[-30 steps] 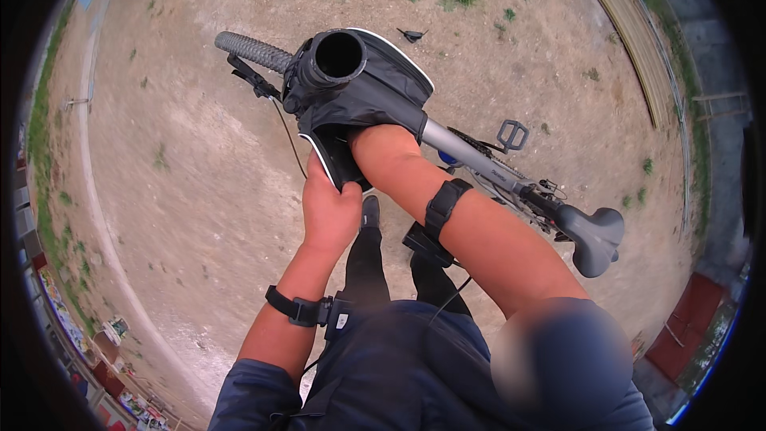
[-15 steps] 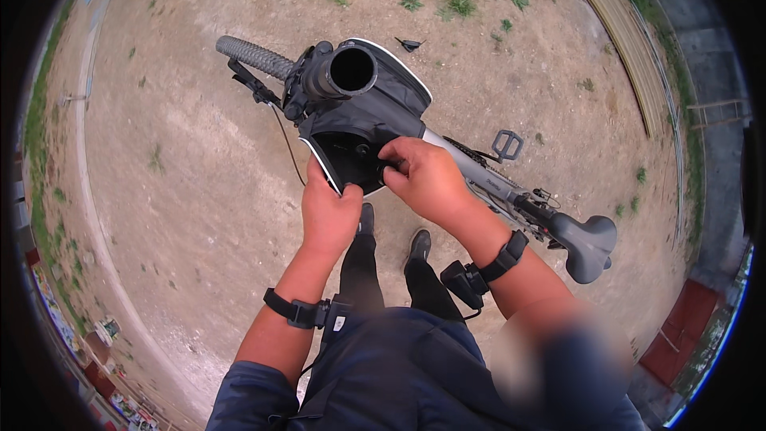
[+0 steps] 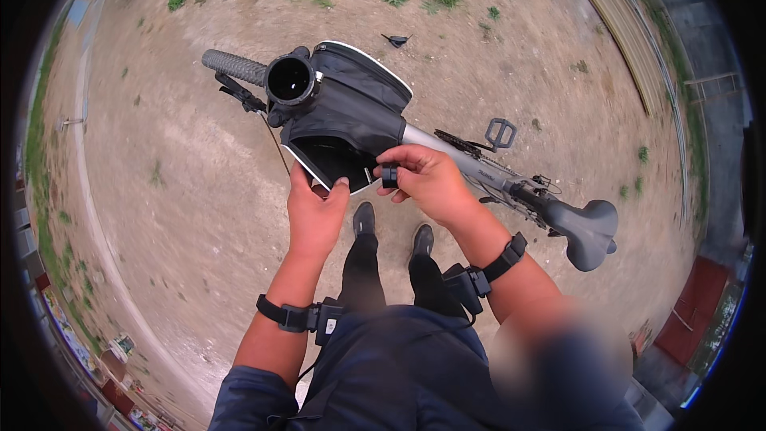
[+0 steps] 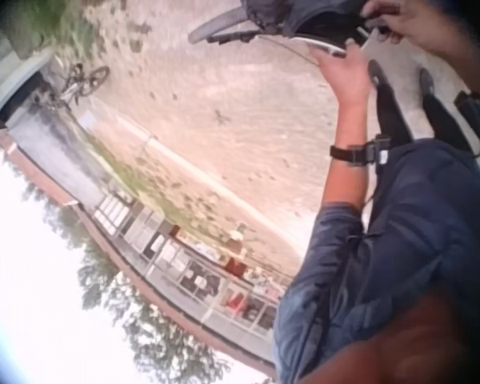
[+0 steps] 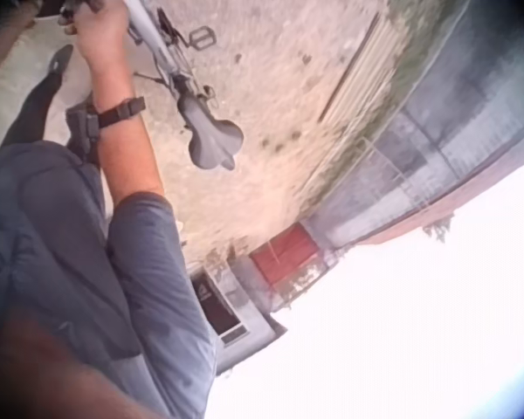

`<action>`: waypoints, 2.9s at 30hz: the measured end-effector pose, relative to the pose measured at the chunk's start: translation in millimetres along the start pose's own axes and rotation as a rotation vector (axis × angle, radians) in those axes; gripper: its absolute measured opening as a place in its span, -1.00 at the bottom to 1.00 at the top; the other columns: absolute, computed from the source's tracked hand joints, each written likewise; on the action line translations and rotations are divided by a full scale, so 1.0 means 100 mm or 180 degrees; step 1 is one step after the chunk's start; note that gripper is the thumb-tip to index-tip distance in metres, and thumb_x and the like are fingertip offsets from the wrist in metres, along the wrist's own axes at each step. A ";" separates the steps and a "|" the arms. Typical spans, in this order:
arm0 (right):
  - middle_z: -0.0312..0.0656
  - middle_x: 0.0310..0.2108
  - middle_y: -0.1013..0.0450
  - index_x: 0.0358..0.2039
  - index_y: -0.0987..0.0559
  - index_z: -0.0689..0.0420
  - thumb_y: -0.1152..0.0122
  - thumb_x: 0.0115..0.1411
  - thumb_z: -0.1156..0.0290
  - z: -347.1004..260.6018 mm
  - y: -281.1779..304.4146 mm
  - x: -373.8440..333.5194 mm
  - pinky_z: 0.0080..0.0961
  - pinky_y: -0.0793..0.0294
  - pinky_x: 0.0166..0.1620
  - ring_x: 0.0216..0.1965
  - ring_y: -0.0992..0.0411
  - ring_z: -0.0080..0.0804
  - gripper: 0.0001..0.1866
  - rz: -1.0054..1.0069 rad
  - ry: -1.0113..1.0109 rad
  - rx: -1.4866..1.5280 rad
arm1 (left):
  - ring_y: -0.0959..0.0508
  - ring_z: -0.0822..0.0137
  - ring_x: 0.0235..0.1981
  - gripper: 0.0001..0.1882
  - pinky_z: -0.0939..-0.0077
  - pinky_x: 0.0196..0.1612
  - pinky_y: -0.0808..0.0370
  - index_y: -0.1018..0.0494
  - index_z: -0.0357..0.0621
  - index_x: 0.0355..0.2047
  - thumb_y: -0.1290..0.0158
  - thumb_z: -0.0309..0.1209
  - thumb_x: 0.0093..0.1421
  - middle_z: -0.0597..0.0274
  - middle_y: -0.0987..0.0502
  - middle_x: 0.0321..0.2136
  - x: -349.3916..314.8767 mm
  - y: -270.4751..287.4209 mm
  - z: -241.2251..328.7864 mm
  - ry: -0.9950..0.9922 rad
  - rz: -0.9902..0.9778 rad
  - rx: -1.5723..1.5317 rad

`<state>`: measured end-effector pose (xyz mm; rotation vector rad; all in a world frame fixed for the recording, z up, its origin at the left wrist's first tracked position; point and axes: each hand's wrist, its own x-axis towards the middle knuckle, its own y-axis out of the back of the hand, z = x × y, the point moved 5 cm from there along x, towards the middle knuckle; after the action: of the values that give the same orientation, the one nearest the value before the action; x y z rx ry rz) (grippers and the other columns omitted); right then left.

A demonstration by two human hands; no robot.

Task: The person assembles a bicycle handlebar by inserting a cylindrical stem into the steerer tube, securing it with a rubber ring, and attaching the handlebar with a clamp. The person then picks up and installs additional components onto the handlebar.

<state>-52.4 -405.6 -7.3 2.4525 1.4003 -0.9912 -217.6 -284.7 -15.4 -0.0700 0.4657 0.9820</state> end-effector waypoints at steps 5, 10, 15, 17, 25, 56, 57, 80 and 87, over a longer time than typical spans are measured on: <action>-0.08 0.02 -0.65 0.17 -0.62 0.20 0.09 0.43 0.67 0.31 0.44 -0.39 -0.54 -0.71 -0.21 -0.14 -0.72 -0.30 -0.59 0.0122 0.0046 0.0437 | -0.68 0.33 -0.06 -0.13 0.46 -0.04 -0.61 -0.03 -0.39 0.49 -0.27 -0.50 0.30 -0.09 -0.48 0.22 -0.07 0.02 0.06 -0.0119 -0.0262 0.0016; 0.00 0.06 -0.63 0.18 -0.61 0.15 0.01 0.46 0.64 1.04 0.96 -1.13 -0.49 -0.74 -0.23 -0.13 -0.72 -0.18 -0.63 0.0644 -0.0393 0.1299 | -0.69 0.27 -0.05 -0.13 0.48 -0.09 -0.62 0.03 -0.34 0.53 -0.20 -0.26 0.44 -0.12 -0.45 0.25 -0.17 0.08 -0.06 0.0142 -0.0727 -0.0011; 0.10 0.10 -0.60 0.19 -0.59 0.18 0.04 0.41 0.62 1.71 1.17 -1.87 -0.42 -0.73 -0.21 -0.05 -0.69 -0.04 -0.60 0.1046 -0.0623 0.1993 | -0.71 0.28 -0.12 -0.32 0.48 -0.16 -0.62 -0.10 -0.26 0.50 -0.05 -0.24 0.53 -0.03 -0.51 0.19 -0.35 0.23 -0.67 0.0602 -0.1136 0.0741; 0.12 0.12 -0.59 0.20 -0.57 0.21 0.06 0.41 0.58 2.03 1.19 -2.12 -0.41 -0.71 -0.20 -0.03 -0.68 -0.02 -0.59 0.1117 -0.0568 0.2291 | -0.71 0.29 -0.14 -0.35 0.47 -0.17 -0.62 -0.12 -0.24 0.49 -0.04 -0.25 0.53 0.00 -0.53 0.17 -0.46 0.27 -1.01 0.0801 -0.1301 0.1069; -0.06 0.10 -0.61 0.22 -0.56 0.18 -0.23 0.43 0.36 3.12 1.15 -2.87 -0.42 -0.60 -0.15 -0.03 -0.66 -0.17 -0.61 0.1292 -0.0635 0.2478 | -0.72 0.31 -0.19 -0.43 0.43 -0.20 -0.63 -0.29 -0.21 0.39 -0.12 -0.27 0.48 0.08 -0.59 0.06 -1.01 0.28 -1.96 0.1162 -0.1610 0.1779; -0.08 0.05 -0.54 -0.01 -0.69 -0.04 -0.47 0.16 0.35 8.47 1.42 -0.62 -0.16 -0.64 -0.01 -0.06 -0.61 -0.01 -0.65 0.2786 -0.1120 -0.1148 | -0.49 -0.20 0.19 -0.60 -0.03 0.27 -0.44 -0.47 -0.33 0.10 -0.11 -0.50 0.25 -0.17 -0.49 0.15 -2.17 0.83 -3.92 -0.0697 -0.2898 0.3998; -0.07 0.04 -0.55 0.01 -0.68 -0.03 -0.47 0.16 0.36 8.55 1.43 -0.50 -0.17 -0.64 -0.01 -0.05 -0.61 -0.02 -0.63 0.2809 -0.1061 -0.1180 | -0.48 -0.19 0.23 -0.60 -0.02 0.31 -0.43 -0.45 -0.35 0.17 -0.08 -0.49 0.35 -0.19 -0.48 0.20 -2.14 0.89 -3.89 -0.0599 -0.2943 0.3995; -0.03 0.11 -0.43 0.04 -0.62 0.00 -0.53 0.15 0.25 8.69 1.38 0.31 -0.11 -0.66 0.01 0.03 -0.58 0.06 -0.55 0.2150 -0.1264 -0.1989 | -0.50 -0.17 0.24 -0.60 -0.03 0.33 -0.42 -0.47 -0.31 0.21 -0.05 -0.39 0.43 -0.16 -0.53 0.20 -1.62 0.82 -3.83 -0.0407 -0.2921 0.4131; -0.04 0.11 -0.40 0.07 -0.60 -0.03 -0.52 0.14 0.32 8.63 1.28 0.32 -0.11 -0.65 0.06 0.09 -0.54 0.02 -0.53 0.1960 -0.1312 -0.2175 | -0.51 -0.20 0.23 -0.61 -0.07 0.33 -0.41 -0.48 -0.31 0.19 -0.05 -0.41 0.42 -0.17 -0.54 0.17 -1.60 0.78 -3.81 -0.0450 -0.2976 0.4194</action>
<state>-343.4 -824.6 -716.0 1.8293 0.6249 -0.6611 -487.8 -467.0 -281.4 0.8900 0.7664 -0.3496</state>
